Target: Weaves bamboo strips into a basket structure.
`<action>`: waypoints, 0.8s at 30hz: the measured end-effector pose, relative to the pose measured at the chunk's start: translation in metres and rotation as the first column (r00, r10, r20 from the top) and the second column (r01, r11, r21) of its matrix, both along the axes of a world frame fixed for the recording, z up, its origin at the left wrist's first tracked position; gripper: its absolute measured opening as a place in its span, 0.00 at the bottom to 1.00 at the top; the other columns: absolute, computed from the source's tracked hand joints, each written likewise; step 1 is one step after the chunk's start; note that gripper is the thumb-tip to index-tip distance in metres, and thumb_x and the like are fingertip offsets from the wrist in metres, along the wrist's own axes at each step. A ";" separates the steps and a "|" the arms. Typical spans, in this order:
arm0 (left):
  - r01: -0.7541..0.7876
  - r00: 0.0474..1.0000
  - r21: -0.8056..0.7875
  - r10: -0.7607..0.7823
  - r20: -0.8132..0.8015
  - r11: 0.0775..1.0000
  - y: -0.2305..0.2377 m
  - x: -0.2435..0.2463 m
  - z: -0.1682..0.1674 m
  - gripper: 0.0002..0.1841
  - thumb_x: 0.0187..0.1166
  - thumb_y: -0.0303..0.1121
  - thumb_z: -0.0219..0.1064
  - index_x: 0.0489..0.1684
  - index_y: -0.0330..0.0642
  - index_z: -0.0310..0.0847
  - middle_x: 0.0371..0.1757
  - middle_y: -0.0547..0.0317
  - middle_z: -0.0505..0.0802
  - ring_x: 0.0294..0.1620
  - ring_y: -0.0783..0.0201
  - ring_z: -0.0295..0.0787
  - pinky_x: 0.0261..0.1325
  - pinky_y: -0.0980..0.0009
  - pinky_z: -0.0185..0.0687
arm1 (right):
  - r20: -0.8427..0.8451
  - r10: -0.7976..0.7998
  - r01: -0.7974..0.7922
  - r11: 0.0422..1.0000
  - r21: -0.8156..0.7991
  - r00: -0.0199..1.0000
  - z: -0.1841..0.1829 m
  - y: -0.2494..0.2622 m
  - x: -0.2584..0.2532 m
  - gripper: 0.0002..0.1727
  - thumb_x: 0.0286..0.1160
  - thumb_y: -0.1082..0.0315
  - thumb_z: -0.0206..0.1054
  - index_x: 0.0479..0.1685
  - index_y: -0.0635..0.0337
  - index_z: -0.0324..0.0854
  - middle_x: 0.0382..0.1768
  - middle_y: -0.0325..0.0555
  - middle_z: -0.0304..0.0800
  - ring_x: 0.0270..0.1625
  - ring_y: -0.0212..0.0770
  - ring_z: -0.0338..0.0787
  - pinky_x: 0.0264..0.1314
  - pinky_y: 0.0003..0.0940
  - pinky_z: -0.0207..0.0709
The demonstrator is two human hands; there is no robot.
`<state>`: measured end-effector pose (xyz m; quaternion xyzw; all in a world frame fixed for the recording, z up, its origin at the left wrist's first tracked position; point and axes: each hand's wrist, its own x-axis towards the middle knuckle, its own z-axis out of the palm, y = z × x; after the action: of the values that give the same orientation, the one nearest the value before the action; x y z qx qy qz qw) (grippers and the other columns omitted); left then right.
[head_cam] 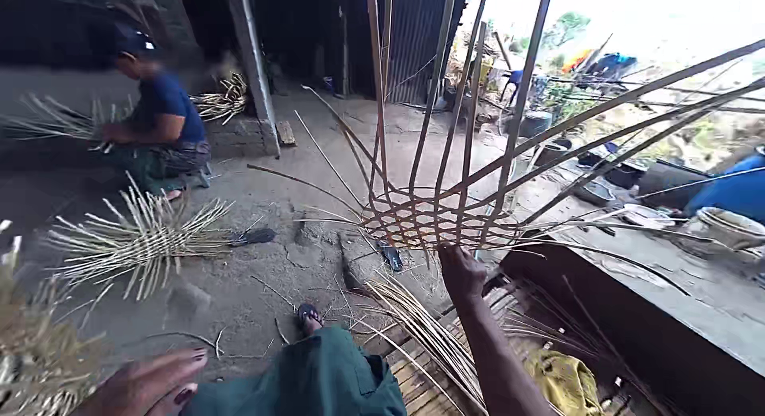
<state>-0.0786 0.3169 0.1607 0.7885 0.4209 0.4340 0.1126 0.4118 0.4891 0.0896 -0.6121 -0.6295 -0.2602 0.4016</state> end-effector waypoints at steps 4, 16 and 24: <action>-0.076 0.997 0.445 0.080 0.010 0.892 0.021 0.041 0.034 0.10 0.89 0.39 0.62 0.58 0.53 0.86 0.59 0.63 0.92 0.65 0.68 0.87 0.69 0.71 0.83 | 0.036 0.343 -0.345 0.937 0.060 0.939 -0.036 0.015 -0.115 0.12 0.78 0.62 0.68 0.35 0.61 0.93 0.27 0.51 0.95 0.30 0.51 0.96 0.32 0.50 0.89; -0.516 0.751 0.483 0.645 -0.141 0.707 -0.002 -0.003 -0.034 0.19 0.86 0.55 0.62 0.62 0.55 0.88 0.58 0.50 0.90 0.71 0.50 0.83 0.85 0.43 0.63 | -0.188 0.674 -0.698 0.669 -0.257 0.715 -0.126 -0.064 -0.300 0.11 0.76 0.64 0.68 0.34 0.62 0.91 0.30 0.55 0.95 0.29 0.57 0.96 0.29 0.58 0.87; -0.498 0.863 0.300 0.499 0.080 0.814 -0.027 -0.011 -0.028 0.16 0.89 0.46 0.60 0.60 0.47 0.84 0.45 0.62 0.93 0.56 0.72 0.89 0.88 0.56 0.64 | -0.200 0.728 -0.755 0.626 -0.195 0.656 -0.111 -0.098 -0.318 0.12 0.74 0.64 0.67 0.29 0.62 0.91 0.24 0.51 0.93 0.26 0.50 0.95 0.26 0.48 0.86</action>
<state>-0.0901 0.2904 0.1326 0.6591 0.5391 0.5078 -0.1309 0.0936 0.3906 -0.0217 -0.3579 -0.8328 0.0450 0.4200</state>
